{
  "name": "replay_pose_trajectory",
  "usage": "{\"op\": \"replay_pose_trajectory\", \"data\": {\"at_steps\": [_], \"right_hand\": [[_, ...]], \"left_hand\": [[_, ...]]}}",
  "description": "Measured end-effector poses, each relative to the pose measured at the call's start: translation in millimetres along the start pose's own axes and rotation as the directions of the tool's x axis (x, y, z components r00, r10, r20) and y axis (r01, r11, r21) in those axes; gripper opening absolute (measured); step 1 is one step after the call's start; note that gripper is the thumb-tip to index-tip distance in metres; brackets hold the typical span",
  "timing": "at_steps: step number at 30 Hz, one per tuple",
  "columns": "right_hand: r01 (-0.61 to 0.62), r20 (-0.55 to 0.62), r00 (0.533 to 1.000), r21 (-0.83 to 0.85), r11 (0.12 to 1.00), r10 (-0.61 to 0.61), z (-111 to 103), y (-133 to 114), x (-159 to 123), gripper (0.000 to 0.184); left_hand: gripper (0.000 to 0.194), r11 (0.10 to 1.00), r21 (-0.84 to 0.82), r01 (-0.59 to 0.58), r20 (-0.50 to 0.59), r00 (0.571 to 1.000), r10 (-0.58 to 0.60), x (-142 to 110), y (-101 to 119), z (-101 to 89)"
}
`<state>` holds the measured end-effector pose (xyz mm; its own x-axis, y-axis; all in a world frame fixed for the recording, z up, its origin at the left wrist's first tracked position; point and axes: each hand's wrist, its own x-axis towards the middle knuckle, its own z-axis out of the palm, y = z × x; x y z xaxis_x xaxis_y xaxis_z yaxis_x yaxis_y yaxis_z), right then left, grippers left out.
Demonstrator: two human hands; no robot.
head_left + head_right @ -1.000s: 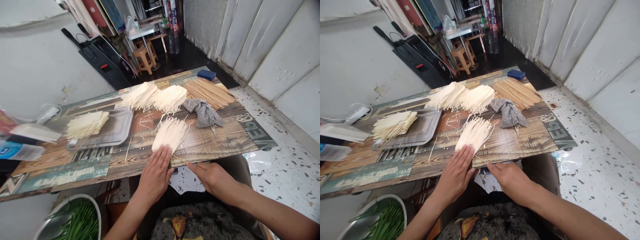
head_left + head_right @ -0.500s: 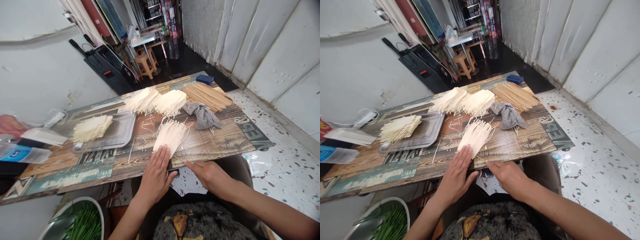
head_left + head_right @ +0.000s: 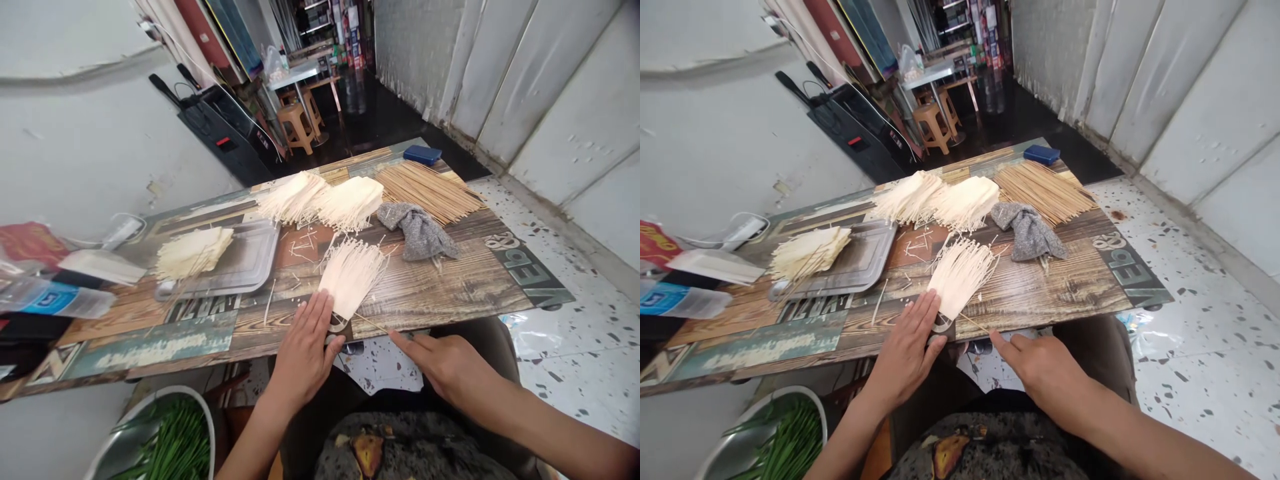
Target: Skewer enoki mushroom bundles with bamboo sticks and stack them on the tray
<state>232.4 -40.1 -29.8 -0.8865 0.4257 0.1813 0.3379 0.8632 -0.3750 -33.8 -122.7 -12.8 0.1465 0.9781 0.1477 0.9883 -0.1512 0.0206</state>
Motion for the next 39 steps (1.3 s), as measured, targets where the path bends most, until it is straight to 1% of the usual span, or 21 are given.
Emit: {"op": "replay_pose_trajectory", "data": {"at_steps": [3,8,12,16,23,25,28,34,36,39], "right_hand": [[0.025,0.037,0.999,0.036,0.999,-0.026,1.0,2.6,1.0,0.065],[0.026,0.017,0.999,0.091,0.996,-0.028,0.3,4.7,4.5,0.062],[0.059,-0.034,0.998,0.064,0.996,-0.057,-3.6,3.5,10.4,0.061],[0.061,-0.012,0.998,0.053,0.997,-0.061,-6.1,3.2,14.3,0.063],[0.082,-0.022,0.996,0.041,0.996,-0.081,-5.7,4.7,19.4,0.058],[0.087,-0.029,0.996,0.042,0.995,-0.085,-4.0,5.0,19.5,0.060],[0.092,-0.060,0.994,0.013,0.996,-0.092,1.3,3.3,19.0,0.066],[0.092,-0.093,0.990,-0.161,0.983,-0.108,9.5,-8.9,24.5,0.067],[0.104,-0.076,0.990,-0.169,0.980,-0.118,9.1,-11.8,27.6,0.065],[0.088,-0.072,0.992,-0.155,0.984,-0.100,7.6,-12.5,28.7,0.061]], "left_hand": [[0.065,1.000,-0.002,0.000,0.008,1.000,0.000,0.4,0.0,-1.7],[0.065,1.000,-0.014,0.005,0.017,1.000,-0.005,0.9,-0.9,-1.4],[0.065,1.000,-0.025,0.012,0.019,1.000,-0.011,1.7,-0.9,-1.5],[0.066,0.999,-0.042,0.017,0.022,1.000,-0.016,2.3,0.1,-3.5],[0.066,0.998,-0.053,0.026,0.038,0.999,-0.024,2.4,-0.1,-4.3],[0.066,0.998,-0.057,0.029,0.039,0.999,-0.027,2.3,-0.4,-3.9],[0.067,0.997,-0.065,0.039,0.048,0.998,-0.036,2.0,-0.6,-3.3],[0.067,0.996,-0.080,0.042,0.050,0.998,-0.039,1.8,-1.4,-2.0],[0.067,0.995,-0.085,0.042,0.052,0.998,-0.038,1.6,-2.0,-2.0],[0.067,0.994,-0.093,0.054,0.058,0.997,-0.049,0.4,-2.5,-2.0]]}}
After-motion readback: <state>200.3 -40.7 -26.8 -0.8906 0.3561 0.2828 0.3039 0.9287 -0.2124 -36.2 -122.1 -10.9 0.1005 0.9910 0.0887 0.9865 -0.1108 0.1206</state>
